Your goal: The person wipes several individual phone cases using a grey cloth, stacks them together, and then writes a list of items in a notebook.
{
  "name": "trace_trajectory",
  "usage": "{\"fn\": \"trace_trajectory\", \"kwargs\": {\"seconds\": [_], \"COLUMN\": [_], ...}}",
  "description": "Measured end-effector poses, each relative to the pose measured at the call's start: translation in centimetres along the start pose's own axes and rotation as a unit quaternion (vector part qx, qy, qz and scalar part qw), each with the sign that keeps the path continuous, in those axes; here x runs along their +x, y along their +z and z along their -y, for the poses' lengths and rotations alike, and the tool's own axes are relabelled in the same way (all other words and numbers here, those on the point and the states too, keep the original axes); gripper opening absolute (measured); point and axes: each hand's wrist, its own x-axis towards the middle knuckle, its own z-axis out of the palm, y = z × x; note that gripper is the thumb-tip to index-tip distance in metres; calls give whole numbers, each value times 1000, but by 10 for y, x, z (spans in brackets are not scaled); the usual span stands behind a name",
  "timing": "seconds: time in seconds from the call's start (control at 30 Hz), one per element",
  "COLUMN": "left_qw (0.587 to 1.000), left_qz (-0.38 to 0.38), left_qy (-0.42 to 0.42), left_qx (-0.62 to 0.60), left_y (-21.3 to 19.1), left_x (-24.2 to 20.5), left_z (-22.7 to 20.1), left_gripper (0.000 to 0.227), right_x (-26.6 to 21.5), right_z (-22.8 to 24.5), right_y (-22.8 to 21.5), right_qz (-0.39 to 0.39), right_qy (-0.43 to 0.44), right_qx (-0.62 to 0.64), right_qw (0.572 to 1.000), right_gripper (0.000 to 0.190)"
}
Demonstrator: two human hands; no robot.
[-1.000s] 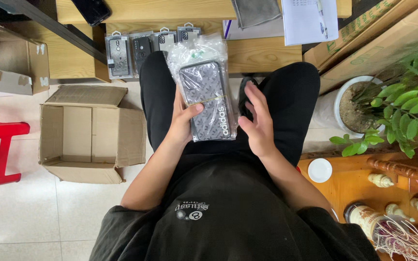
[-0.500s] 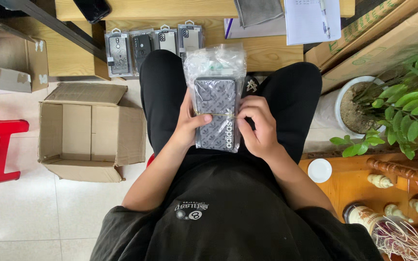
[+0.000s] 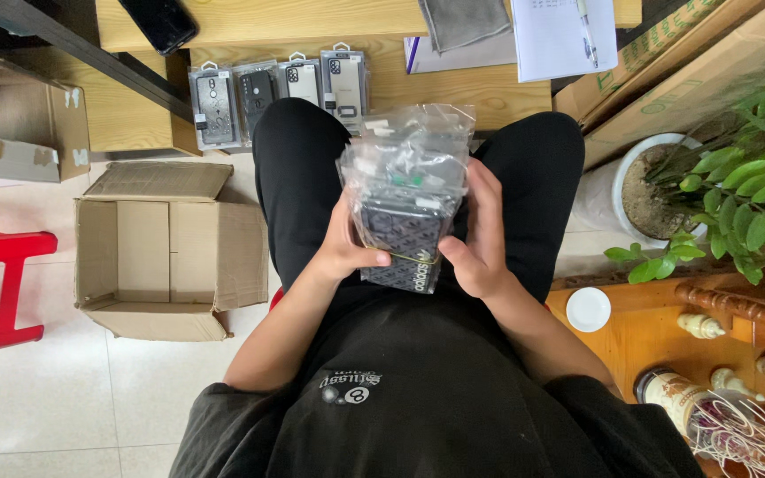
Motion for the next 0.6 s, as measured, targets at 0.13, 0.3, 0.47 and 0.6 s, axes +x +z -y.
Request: {"fn": "trace_trajectory", "kwargs": {"seconds": [0.13, 0.3, 0.47, 0.6], "left_qw": [992, 944, 848, 864], "left_qz": [19, 64, 90, 59], "left_qy": [66, 174, 279, 261], "left_qx": [109, 273, 442, 427], "left_y": [4, 3, 13, -7], "left_x": [-2, 1, 10, -3], "left_z": [-15, -38, -73, -54], "left_gripper": [129, 131, 118, 127], "right_x": [-54, -115, -103, -90], "right_z": [-46, -105, -106, -105], "right_y": [25, 34, 49, 65], "right_qz": [42, 73, 71, 68], "right_qy": [51, 39, 43, 49], "right_qx": [182, 192, 211, 228], "right_qw": [981, 978, 974, 970], "right_gripper": [79, 78, 95, 109]}}
